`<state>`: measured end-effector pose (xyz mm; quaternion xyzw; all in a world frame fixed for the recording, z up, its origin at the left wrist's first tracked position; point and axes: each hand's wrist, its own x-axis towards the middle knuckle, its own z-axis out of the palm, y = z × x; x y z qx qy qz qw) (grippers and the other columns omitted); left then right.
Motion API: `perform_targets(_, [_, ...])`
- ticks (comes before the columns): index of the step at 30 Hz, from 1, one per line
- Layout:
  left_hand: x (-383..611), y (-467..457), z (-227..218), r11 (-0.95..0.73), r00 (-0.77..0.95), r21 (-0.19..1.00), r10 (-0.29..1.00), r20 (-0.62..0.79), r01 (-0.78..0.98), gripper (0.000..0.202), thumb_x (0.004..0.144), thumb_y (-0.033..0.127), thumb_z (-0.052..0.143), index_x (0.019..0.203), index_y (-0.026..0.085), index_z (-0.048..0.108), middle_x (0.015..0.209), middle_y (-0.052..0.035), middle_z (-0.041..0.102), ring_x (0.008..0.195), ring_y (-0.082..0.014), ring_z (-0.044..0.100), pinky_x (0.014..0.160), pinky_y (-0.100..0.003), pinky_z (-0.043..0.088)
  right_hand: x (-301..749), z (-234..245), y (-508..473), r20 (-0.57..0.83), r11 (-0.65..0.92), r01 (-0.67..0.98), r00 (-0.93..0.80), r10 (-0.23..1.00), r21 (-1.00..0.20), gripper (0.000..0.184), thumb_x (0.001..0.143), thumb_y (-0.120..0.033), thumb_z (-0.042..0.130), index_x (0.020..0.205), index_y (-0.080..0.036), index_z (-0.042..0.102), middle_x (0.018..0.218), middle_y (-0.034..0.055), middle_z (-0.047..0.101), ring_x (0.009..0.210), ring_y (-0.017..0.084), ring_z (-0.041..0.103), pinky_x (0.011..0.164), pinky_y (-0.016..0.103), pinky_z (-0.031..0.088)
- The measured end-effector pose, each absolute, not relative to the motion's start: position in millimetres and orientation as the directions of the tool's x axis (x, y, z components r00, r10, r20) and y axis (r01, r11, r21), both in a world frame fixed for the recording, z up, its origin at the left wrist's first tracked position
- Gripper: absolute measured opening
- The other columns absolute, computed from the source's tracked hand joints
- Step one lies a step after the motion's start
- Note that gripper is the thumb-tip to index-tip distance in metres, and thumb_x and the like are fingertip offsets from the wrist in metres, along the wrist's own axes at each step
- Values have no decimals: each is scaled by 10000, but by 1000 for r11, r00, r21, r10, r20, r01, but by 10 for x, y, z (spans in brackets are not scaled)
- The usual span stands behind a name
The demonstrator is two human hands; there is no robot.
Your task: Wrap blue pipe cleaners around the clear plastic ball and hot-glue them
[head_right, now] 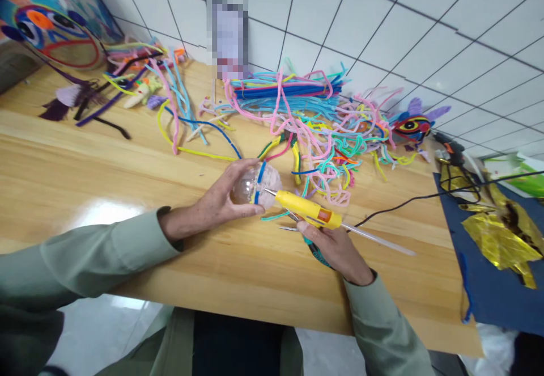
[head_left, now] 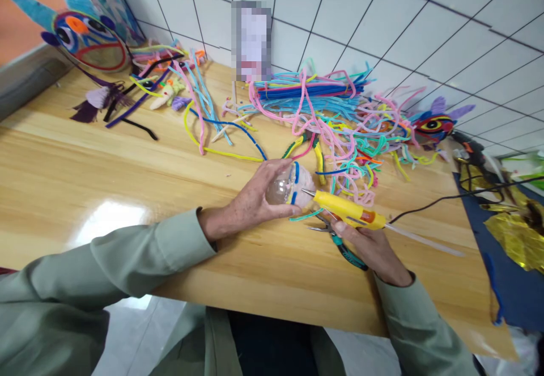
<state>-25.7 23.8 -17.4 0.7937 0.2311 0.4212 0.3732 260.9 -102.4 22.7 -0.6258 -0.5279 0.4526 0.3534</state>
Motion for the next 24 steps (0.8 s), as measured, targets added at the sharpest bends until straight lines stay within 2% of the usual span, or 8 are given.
perform_targets(7, [-244,241,-173,-614,535,789,671,513,13,923,895,568,913,1656,314,457,1592,-158,585,1483,-365,600,1264,-581,524,2565,266,-1018,-215,-205,366,14,977,-908,513,897,-687,833,1223,-294,878,1334,70,864,1310,384,786,1240,576,575])
perform_targets(15, [-239,233,-163,-584,532,811,696,482,30,917,882,592,915,1637,311,476,1603,-161,587,1487,-372,599,1268,-601,521,2579,217,-1019,-202,-209,281,54,978,-937,434,891,-703,835,1053,-305,898,1170,78,896,1188,382,826,1214,610,596])
perform_targets(20, [-235,236,-163,-569,527,822,708,471,31,928,860,629,919,1625,323,493,1595,-153,600,1474,-377,605,1260,-620,525,2594,216,-1021,-197,-205,280,56,979,-938,385,900,-648,854,1107,-327,895,1187,63,894,1211,377,822,1224,622,587])
perform_targets(24, [-240,235,-151,-563,538,825,711,453,49,921,872,638,906,1626,302,495,1594,-160,600,1475,-377,602,1266,-609,519,2575,256,-1007,-203,-206,303,42,978,-930,407,902,-674,833,1106,-328,897,1192,72,893,1211,379,823,1220,609,591])
